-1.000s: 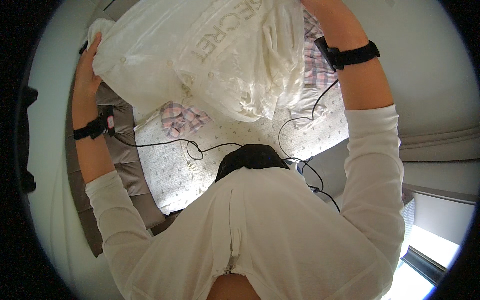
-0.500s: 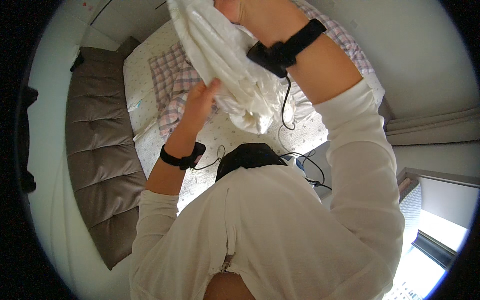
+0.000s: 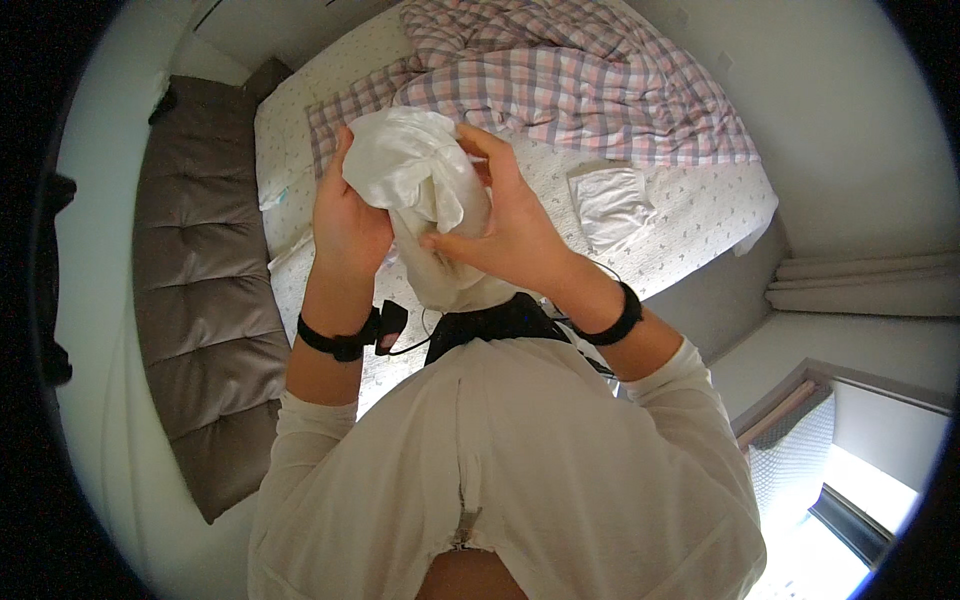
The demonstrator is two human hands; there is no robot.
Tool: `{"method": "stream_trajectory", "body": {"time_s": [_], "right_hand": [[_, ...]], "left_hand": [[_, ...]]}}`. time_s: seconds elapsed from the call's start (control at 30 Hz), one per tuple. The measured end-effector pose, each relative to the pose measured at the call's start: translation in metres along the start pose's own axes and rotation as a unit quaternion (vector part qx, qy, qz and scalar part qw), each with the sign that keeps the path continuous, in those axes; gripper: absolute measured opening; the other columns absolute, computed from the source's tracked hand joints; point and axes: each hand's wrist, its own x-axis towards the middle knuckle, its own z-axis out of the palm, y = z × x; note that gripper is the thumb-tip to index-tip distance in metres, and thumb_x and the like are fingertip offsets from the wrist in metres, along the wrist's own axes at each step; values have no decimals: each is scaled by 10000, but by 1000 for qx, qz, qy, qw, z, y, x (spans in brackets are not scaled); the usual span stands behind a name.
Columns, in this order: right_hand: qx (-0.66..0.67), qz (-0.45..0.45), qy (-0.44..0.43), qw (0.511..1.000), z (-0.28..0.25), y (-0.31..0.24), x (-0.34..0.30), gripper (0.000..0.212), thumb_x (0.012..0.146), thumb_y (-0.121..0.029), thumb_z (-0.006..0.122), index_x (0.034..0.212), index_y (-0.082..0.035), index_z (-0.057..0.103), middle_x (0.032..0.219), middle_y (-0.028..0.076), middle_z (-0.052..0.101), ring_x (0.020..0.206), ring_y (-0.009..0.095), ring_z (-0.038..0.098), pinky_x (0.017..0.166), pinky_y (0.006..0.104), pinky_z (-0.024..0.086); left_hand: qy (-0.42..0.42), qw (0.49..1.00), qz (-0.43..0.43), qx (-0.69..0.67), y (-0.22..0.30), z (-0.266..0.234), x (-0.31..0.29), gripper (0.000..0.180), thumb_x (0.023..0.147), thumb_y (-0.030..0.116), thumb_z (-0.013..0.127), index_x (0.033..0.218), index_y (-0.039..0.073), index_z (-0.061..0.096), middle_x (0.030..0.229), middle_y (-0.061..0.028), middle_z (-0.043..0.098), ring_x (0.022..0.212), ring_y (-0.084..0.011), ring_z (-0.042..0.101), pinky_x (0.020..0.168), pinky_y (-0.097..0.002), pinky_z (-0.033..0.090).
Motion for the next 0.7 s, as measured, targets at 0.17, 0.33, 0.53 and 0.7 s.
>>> {"method": "stream_trajectory", "body": {"time_s": [0.17, 0.33, 0.53, 0.7], "right_hand": [[-158, -158, 92, 970, 5, 17, 9, 361, 838, -154, 698, 1129, 6, 555, 1153, 157, 574, 1067, 260, 573, 907, 365, 461], [344, 318, 12, 883, -17, 6, 39, 258, 956, -249, 563, 1022, -9, 632, 973, 69, 655, 869, 136, 624, 748, 291, 503], [311, 247, -170, 902, 9, -18, 85, 309, 916, -280, 627, 1043, -1, 663, 945, 58, 675, 820, 112, 624, 716, 242, 487], [57, 98, -291, 950, 23, -10, 91, 259, 848, -276, 714, 890, -22, 685, 832, 12, 640, 708, 62, 552, 629, 212, 418]], "left_hand": [[40, 993, 107, 24, -5, -12, -8, 375, 994, 343, 497, 1172, 16, 544, 1146, -110, 610, 1074, -221, 594, 954, -380, 459], [198, 957, 122, 173, 30, -52, -12, 396, 951, 380, 582, 1113, 19, 579, 948, -77, 623, 833, -175, 636, 714, -321, 527], [2, 772, 350, 531, 25, -56, -19, 546, 824, 344, 736, 1232, 38, 542, 1087, -102, 600, 822, -142, 615, 677, -292, 503], [-67, 739, 215, 634, 19, -35, -19, 588, 729, 321, 810, 1175, 9, 587, 1016, -117, 633, 771, -113, 602, 638, -256, 483]]}}
